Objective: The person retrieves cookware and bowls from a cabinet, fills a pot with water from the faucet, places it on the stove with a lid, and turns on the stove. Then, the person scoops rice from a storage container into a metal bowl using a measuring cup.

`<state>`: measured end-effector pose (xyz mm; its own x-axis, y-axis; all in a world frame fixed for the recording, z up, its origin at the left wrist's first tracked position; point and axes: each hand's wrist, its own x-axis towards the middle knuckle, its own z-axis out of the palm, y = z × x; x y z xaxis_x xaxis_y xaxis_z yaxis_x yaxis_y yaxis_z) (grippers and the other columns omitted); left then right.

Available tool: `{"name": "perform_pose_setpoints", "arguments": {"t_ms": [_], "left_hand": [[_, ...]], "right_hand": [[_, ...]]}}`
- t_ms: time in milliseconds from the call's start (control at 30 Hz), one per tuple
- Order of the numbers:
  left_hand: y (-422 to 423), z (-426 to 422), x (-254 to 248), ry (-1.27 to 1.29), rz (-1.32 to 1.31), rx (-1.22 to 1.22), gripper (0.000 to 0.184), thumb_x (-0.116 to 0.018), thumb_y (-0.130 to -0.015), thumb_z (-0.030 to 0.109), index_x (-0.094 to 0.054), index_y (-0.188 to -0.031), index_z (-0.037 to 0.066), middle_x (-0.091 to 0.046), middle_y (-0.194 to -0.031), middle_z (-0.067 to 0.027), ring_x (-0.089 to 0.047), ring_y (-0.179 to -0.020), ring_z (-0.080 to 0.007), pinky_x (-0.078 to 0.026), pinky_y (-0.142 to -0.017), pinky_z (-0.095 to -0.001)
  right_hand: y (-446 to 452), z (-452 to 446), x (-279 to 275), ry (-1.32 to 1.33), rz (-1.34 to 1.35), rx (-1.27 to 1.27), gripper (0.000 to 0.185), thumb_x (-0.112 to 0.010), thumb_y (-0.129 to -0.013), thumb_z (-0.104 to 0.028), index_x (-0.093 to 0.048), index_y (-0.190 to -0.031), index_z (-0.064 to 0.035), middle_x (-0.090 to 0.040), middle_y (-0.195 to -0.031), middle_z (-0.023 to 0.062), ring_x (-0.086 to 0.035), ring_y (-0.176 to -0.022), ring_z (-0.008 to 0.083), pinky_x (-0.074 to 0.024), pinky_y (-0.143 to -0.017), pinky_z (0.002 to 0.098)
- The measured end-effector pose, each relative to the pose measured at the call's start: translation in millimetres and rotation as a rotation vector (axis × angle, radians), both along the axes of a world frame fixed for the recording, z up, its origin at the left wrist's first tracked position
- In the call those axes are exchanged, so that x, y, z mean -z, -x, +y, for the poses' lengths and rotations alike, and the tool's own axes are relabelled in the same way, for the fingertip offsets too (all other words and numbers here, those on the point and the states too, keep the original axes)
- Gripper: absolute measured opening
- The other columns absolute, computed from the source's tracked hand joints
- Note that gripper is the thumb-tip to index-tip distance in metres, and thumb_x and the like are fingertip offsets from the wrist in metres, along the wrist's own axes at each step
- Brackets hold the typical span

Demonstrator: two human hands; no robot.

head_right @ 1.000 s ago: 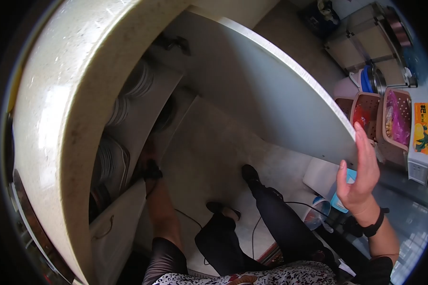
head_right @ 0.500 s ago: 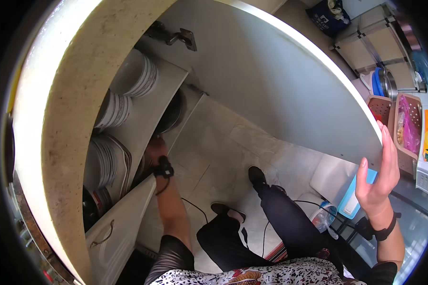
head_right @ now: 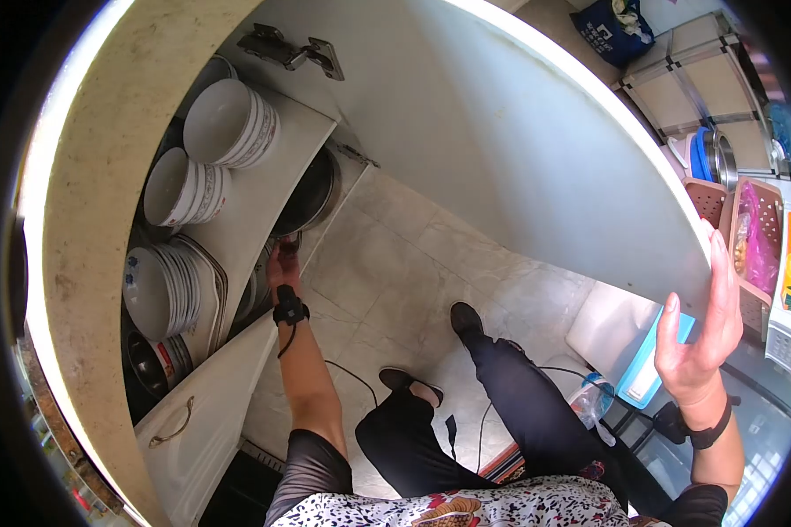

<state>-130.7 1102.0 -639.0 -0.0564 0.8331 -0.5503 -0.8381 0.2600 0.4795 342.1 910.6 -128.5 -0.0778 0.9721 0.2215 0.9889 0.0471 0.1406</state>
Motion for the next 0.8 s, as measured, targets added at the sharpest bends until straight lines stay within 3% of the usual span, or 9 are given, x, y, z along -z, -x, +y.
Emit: {"name": "perform_pose_setpoints", "arguments": {"t_ms": [167, 267, 400, 433, 533, 633, 800], "left_hand": [[-30.0, -20.1, -9.6, 0.208, -0.095, -0.077, 0.013, -0.061, -0.086, 0.006, -0.062, -0.098, 0.003, -0.065, -0.094, -0.0088, -0.062, -0.089, -0.0195, -0.048, -0.078, -0.0294], [-42.0, -48.9, 2.8, 0.318, -0.08, 0.037, 0.01, -0.061, -0.084, 0.001, -0.059, -0.094, 0.002, -0.064, -0.087, -0.0089, -0.061, -0.082, -0.0187, -0.051, -0.075, -0.0268], [-58.4, -80.5, 15.5, 0.145, -0.059, 0.129, 0.008, -0.057, -0.086, 0.0, -0.058, -0.094, 0.002, -0.062, -0.085, -0.0081, -0.059, -0.078, -0.0145, -0.048, -0.065, -0.0267], [-61.3, -84.0, 12.5, 0.247, -0.106, 0.095, 0.012, -0.055, -0.086, -0.001, -0.057, -0.097, 0.002, -0.06, -0.083, -0.0074, -0.056, -0.071, -0.013, -0.045, -0.059, -0.0261], [-54.8, -92.0, 12.9, 0.136, -0.198, 0.251, 0.001, -0.059, -0.086, 0.004, -0.059, -0.086, 0.005, -0.06, -0.075, -0.0028, -0.057, -0.066, -0.0122, -0.045, -0.055, -0.0236], [-55.0, -109.3, 8.9, 0.074, -0.192, 0.264, 0.001, -0.059, -0.087, 0.005, -0.058, -0.088, 0.006, -0.059, -0.075, -0.0018, -0.056, -0.063, -0.0093, -0.043, -0.05, -0.0219], [-49.4, -152.0, 26.3, 0.265, -0.039, 0.197, 0.005, -0.051, -0.091, 0.005, -0.055, -0.093, 0.002, -0.057, -0.081, -0.0059, -0.053, -0.063, -0.0123, -0.043, -0.053, -0.024]], "right_hand": [[-2.1, -2.3, 1.5, -0.014, -0.013, -0.024, 0.062, -0.054, -0.074, 0.007, -0.034, -0.132, 0.0099, -0.045, -0.128, 0.0314, -0.048, -0.118, 0.0433, -0.0385, -0.1, 0.0455], [-2.3, -4.5, 2.5, -0.008, -0.012, -0.022, 0.062, -0.054, -0.073, 0.008, -0.034, -0.132, 0.0101, -0.045, -0.129, 0.0309, -0.047, -0.119, 0.0429, -0.0383, -0.1, 0.045], [-6.3, -6.8, 3.2, 0.009, 0.008, -0.043, 0.063, -0.055, -0.073, 0.008, -0.034, -0.132, 0.01, -0.045, -0.13, 0.0301, -0.047, -0.12, 0.0425, -0.038, -0.1, 0.0445], [-5.7, -7.4, 2.2, 0.007, 0.001, -0.045, 0.063, -0.055, -0.073, 0.008, -0.034, -0.132, 0.0099, -0.044, -0.13, 0.03, -0.047, -0.12, 0.0424, -0.0378, -0.101, 0.0444], [-3.5, -6.5, 1.9, 0.01, -0.003, -0.056, 0.063, -0.055, -0.074, 0.009, -0.033, -0.133, 0.0093, -0.044, -0.131, 0.0296, -0.046, -0.121, 0.0421, -0.0371, -0.101, 0.0439], [-5.3, -6.2, 1.6, 0.012, 0.004, -0.067, 0.064, -0.054, -0.074, 0.009, -0.033, -0.134, 0.0086, -0.043, -0.132, 0.0289, -0.045, -0.122, 0.0416, -0.0365, -0.102, 0.0434], [-3.7, -1.8, 1.6, 0.014, 0.022, -0.067, 0.064, -0.054, -0.074, 0.01, -0.033, -0.134, 0.008, -0.044, -0.132, 0.0284, -0.045, -0.122, 0.0411, -0.0362, -0.102, 0.0433]]}}
